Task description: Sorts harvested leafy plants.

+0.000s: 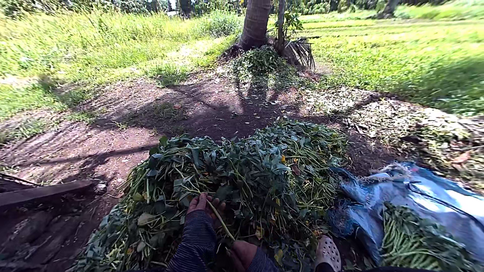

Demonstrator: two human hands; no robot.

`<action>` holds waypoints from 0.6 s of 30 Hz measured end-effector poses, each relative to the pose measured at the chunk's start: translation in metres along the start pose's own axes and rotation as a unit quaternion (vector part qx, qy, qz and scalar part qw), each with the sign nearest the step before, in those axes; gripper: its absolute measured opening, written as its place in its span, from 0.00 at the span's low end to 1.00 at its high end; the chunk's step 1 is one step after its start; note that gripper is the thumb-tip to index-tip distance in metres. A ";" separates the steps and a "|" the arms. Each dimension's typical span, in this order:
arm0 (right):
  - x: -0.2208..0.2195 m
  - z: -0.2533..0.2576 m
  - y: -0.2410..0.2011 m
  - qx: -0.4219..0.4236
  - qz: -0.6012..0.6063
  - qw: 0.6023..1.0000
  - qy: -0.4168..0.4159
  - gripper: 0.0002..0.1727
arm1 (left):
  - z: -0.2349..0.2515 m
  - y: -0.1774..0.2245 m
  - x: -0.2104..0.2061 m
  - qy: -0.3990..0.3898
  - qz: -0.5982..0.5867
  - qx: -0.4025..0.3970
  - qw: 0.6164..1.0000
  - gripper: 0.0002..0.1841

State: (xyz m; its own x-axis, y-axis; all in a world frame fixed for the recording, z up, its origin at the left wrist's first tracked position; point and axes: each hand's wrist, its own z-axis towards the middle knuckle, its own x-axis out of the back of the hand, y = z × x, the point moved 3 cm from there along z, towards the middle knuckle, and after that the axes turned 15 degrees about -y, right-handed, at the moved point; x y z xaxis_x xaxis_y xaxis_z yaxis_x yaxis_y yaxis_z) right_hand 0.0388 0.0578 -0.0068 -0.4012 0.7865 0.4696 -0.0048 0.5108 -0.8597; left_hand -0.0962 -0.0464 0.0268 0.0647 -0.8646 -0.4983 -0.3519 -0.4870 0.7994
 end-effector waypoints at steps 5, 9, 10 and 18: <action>-0.039 0.010 0.024 -0.075 -0.082 0.980 -0.165 0.17 | 0.027 0.020 -0.001 -0.059 -0.083 0.004 0.995 0.14; -0.011 -0.001 0.082 -0.129 0.070 0.985 -0.086 0.24 | 0.034 0.056 0.006 -0.060 -0.003 -0.033 0.998 0.13; 0.004 0.000 0.074 -0.126 0.130 0.982 -0.051 0.25 | 0.033 0.058 0.009 -0.055 0.004 -0.037 0.998 0.13; -0.020 0.060 0.008 -0.162 0.443 0.881 -0.024 0.27 | 0.042 0.046 0.018 -0.100 -0.079 -0.076 0.989 0.16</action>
State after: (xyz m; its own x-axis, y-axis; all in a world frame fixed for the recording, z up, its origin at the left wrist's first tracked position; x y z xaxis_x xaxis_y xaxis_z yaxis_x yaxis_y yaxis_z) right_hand -0.0085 0.0256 -0.0355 -0.1534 0.9148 -0.3736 0.5894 -0.2188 -0.7776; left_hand -0.1508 -0.0791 0.0406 -0.0842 -0.7413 -0.6658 -0.2064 -0.6407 0.7395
